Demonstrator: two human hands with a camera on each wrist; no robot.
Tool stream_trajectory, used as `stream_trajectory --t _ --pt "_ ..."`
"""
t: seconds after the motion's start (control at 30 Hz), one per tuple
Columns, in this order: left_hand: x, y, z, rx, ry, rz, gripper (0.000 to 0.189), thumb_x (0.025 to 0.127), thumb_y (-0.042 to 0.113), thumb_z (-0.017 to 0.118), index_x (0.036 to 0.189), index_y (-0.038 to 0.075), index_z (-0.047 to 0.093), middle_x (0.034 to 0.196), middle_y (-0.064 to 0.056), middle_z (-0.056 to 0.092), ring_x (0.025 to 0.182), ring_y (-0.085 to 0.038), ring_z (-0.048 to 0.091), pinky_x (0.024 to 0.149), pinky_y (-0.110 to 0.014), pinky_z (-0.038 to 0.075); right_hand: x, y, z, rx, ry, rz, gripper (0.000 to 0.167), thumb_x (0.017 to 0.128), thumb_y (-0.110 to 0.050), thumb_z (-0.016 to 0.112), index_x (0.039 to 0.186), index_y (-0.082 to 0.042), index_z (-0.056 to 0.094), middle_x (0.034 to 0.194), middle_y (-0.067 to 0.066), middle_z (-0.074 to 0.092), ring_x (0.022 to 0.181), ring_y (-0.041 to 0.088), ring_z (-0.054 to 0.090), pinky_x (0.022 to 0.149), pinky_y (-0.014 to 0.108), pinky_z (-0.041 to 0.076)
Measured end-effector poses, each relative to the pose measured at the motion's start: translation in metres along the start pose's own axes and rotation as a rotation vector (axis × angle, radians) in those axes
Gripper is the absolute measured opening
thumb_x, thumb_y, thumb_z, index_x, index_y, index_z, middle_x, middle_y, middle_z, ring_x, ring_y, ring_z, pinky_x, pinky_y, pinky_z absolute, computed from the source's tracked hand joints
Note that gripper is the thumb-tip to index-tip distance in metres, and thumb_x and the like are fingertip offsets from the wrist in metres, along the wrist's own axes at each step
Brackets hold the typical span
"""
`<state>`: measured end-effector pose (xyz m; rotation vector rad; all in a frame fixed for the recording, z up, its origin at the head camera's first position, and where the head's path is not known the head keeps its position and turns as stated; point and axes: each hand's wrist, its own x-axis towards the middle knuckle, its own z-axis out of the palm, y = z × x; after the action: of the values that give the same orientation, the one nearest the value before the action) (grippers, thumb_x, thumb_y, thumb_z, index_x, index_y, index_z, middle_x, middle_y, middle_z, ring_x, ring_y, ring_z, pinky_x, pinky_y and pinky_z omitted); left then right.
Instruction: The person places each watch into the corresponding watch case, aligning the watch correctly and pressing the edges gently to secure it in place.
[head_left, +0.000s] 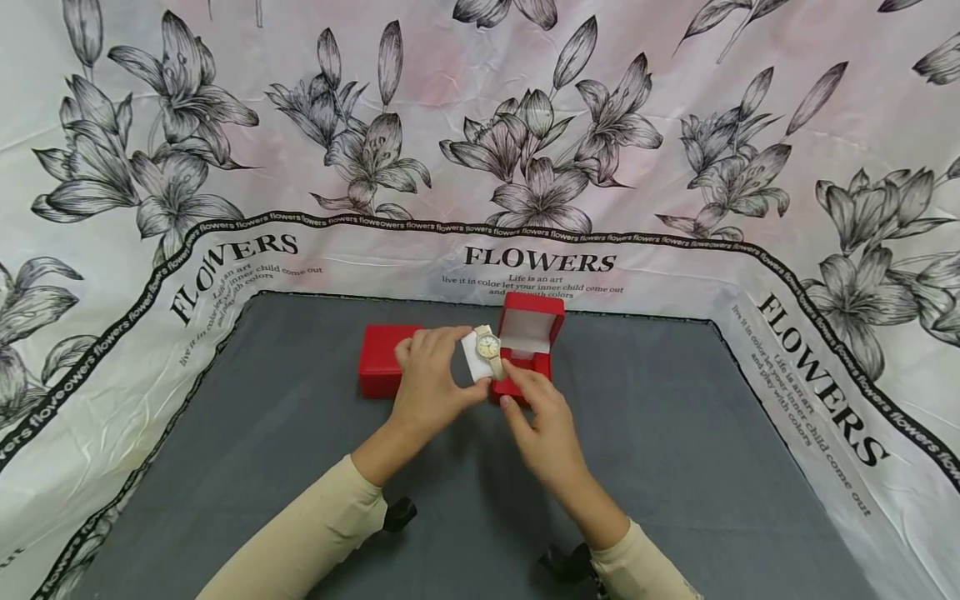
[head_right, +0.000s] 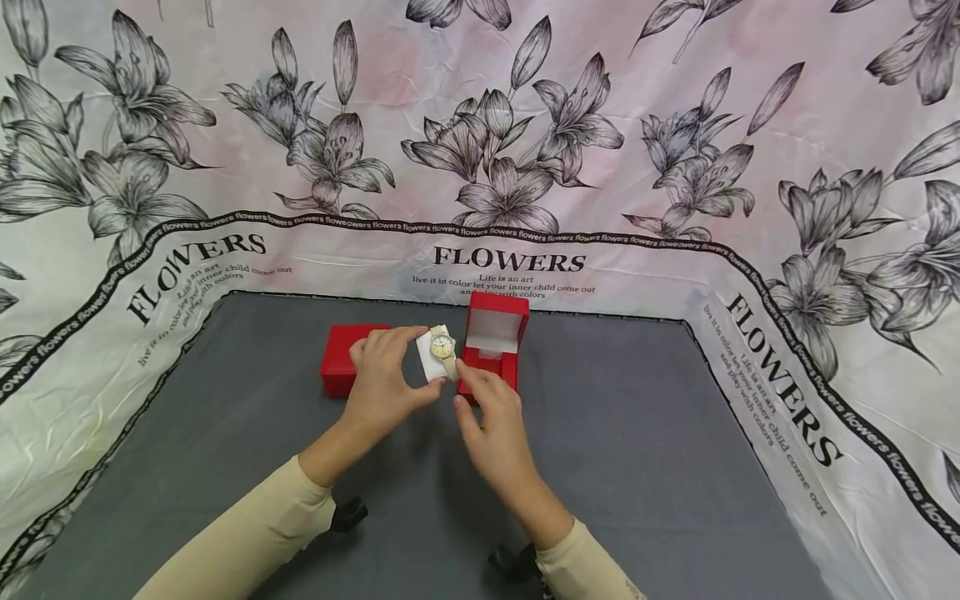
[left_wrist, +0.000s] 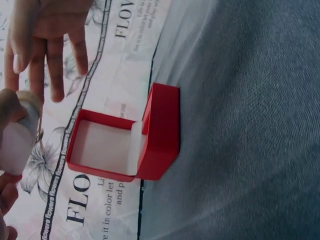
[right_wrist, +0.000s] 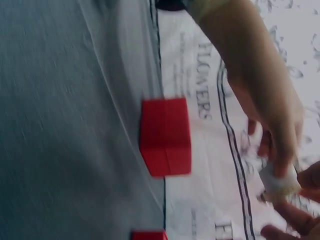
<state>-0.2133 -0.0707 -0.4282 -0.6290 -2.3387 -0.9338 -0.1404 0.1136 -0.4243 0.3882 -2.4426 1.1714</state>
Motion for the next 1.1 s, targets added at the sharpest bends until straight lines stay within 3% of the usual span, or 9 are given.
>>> stream_trajectory --t 0.13,0.37,0.57,0.93,1.1 --pt "0.0 -0.005 -0.004 -0.033 -0.072 0.018 0.073 0.073 0.03 0.09 0.136 0.01 0.058 0.127 -0.007 0.065 0.112 -0.023 0.054 0.101 -0.054 0.028 0.012 0.013 -0.013 0.002 -0.056 -0.032 0.048 0.091 -0.012 0.077 0.137 -0.017 0.065 0.135 0.003 0.064 0.119 0.019 0.058 0.092 0.044 0.056" --pt "0.002 -0.007 -0.012 -0.04 -0.177 0.122 0.072 0.073 0.032 0.091 0.135 0.011 0.061 0.13 -0.003 0.066 0.114 -0.02 0.053 0.101 -0.052 0.029 0.034 0.036 -0.028 0.016 -0.222 -0.167 0.077 0.083 -0.013 0.086 0.151 -0.017 0.05 0.149 0.005 0.051 0.135 0.023 0.046 0.102 0.051 0.051" --pt "0.004 -0.008 -0.015 -0.056 -0.213 0.183 0.072 0.074 0.032 0.091 0.135 0.009 0.062 0.131 -0.002 0.066 0.115 -0.02 0.054 0.101 -0.053 0.029 0.043 0.042 -0.035 0.031 -0.308 -0.227 0.083 0.081 -0.018 0.088 0.153 -0.019 0.046 0.148 0.003 0.051 0.136 0.022 0.045 0.106 0.054 0.046" --pt "0.004 -0.005 -0.016 -0.094 -0.217 0.233 0.07 0.074 0.028 0.09 0.135 0.008 0.062 0.129 -0.004 0.067 0.113 -0.02 0.056 0.102 -0.054 0.031 0.045 0.048 -0.03 0.03 -0.333 -0.223 0.084 0.079 -0.02 0.089 0.151 -0.021 0.045 0.15 0.0 0.047 0.135 0.022 0.04 0.104 0.057 0.045" --pt "0.006 -0.005 -0.018 -0.115 -0.287 0.218 0.076 0.076 0.029 0.09 0.141 0.01 0.057 0.135 -0.004 0.063 0.119 -0.02 0.052 0.103 -0.053 0.029 0.047 0.05 -0.03 0.025 -0.299 -0.231 0.083 0.076 -0.021 0.091 0.147 -0.02 0.048 0.146 0.001 0.051 0.134 0.022 0.043 0.105 0.059 0.041"
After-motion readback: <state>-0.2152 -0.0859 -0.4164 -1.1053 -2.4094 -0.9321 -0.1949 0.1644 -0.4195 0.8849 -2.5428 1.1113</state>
